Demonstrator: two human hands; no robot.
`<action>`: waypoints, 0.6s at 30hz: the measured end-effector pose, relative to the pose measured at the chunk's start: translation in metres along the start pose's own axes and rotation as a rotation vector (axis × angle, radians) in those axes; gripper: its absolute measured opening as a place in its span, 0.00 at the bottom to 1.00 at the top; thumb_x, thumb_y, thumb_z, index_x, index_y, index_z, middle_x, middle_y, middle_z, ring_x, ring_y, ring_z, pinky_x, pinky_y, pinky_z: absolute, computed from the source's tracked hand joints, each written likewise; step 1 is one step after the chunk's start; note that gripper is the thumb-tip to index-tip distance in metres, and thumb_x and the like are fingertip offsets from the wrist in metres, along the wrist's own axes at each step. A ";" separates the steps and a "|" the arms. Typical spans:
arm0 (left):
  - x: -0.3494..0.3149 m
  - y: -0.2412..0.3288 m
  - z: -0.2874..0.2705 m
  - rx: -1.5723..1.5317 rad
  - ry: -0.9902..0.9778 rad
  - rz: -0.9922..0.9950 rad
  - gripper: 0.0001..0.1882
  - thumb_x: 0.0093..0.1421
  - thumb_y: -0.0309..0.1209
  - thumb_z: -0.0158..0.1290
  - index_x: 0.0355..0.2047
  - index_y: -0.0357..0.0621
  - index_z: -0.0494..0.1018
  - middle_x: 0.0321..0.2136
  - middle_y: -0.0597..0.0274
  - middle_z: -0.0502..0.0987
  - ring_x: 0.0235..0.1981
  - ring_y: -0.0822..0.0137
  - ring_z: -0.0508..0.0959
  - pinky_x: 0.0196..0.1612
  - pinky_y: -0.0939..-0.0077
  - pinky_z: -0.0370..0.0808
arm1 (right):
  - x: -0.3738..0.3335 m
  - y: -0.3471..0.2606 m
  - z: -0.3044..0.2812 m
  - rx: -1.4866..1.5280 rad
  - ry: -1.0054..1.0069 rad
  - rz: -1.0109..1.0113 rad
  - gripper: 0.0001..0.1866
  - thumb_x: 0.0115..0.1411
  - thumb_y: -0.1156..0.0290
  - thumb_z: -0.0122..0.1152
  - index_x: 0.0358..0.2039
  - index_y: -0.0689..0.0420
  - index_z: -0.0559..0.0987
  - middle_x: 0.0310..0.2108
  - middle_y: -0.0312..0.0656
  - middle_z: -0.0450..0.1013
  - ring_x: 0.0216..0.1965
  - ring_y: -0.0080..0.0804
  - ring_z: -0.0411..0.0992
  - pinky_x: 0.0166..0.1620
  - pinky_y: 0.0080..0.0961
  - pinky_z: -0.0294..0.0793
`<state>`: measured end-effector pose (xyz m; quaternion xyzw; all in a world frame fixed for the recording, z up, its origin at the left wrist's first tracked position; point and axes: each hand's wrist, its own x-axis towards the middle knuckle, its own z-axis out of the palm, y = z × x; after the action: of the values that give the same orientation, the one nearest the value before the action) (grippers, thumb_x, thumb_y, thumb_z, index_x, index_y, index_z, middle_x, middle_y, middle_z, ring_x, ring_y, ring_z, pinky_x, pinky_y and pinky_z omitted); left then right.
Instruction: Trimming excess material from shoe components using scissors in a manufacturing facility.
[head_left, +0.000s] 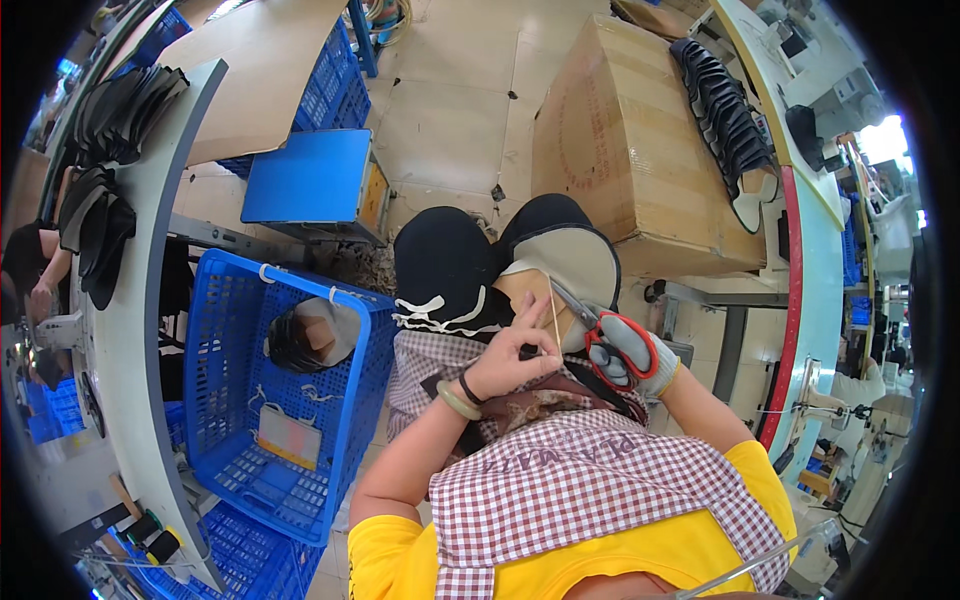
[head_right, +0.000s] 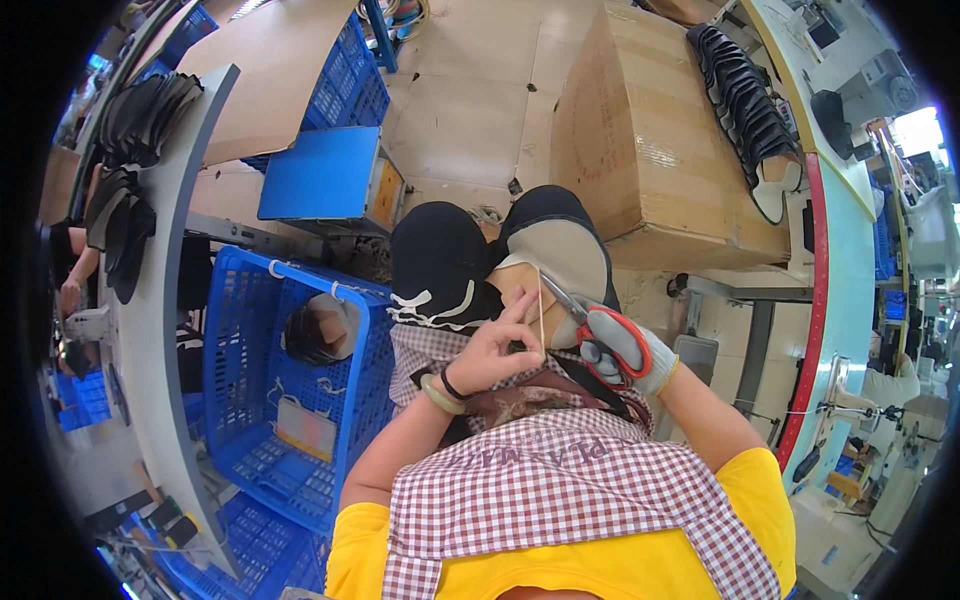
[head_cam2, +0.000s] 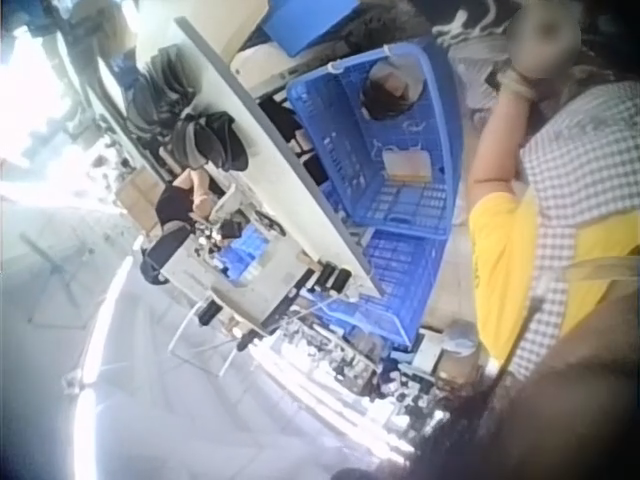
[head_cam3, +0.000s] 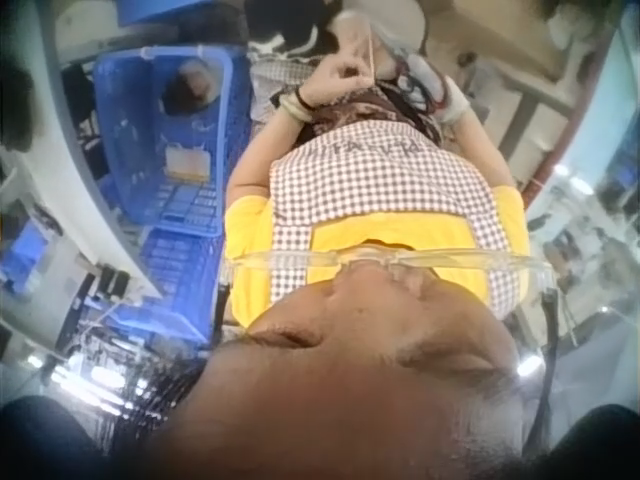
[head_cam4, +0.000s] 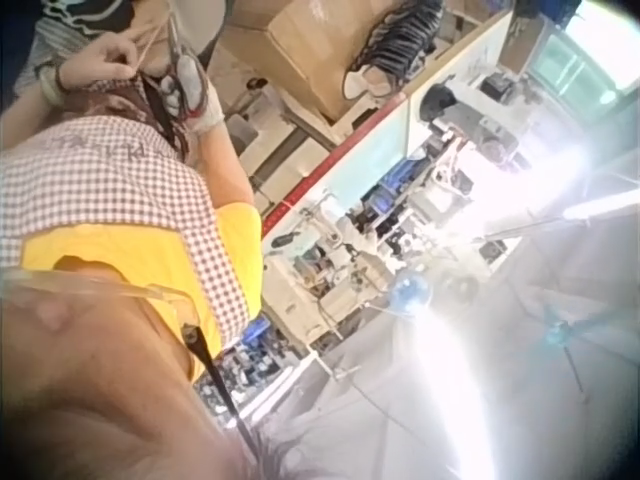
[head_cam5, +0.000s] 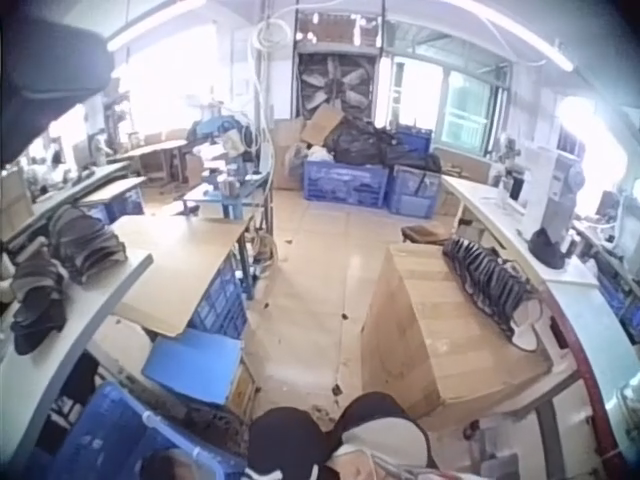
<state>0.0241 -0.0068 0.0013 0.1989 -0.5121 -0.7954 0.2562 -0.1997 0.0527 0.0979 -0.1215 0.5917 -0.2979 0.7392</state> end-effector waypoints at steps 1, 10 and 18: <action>-0.001 0.000 0.006 0.110 0.009 0.033 0.06 0.52 0.31 0.61 0.28 0.44 0.76 0.67 0.45 0.45 0.69 0.49 0.33 0.66 0.55 0.35 | 0.000 -0.002 0.002 0.009 0.025 0.007 0.19 0.64 0.49 0.50 0.40 0.53 0.72 0.24 0.33 0.72 0.15 0.16 0.61 0.16 0.12 0.57; -0.002 0.003 0.012 0.262 0.011 0.121 0.05 0.51 0.33 0.60 0.25 0.46 0.77 0.67 0.45 0.46 0.69 0.46 0.33 0.66 0.53 0.36 | 0.002 -0.017 0.023 -0.083 0.080 0.006 0.17 0.63 0.51 0.52 0.40 0.51 0.70 0.22 0.31 0.68 0.14 0.14 0.59 0.16 0.12 0.56; -0.006 0.026 0.024 0.703 0.153 0.233 0.06 0.50 0.28 0.55 0.19 0.41 0.72 0.62 0.38 0.56 0.61 0.39 0.60 0.61 0.59 0.58 | 0.010 -0.029 0.024 -0.158 0.076 0.024 0.16 0.63 0.52 0.51 0.41 0.51 0.69 0.21 0.30 0.66 0.13 0.14 0.58 0.15 0.13 0.54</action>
<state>0.0204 0.0051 0.0346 0.2740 -0.7523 -0.5195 0.2985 -0.1844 0.0199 0.1122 -0.1608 0.6425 -0.2459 0.7077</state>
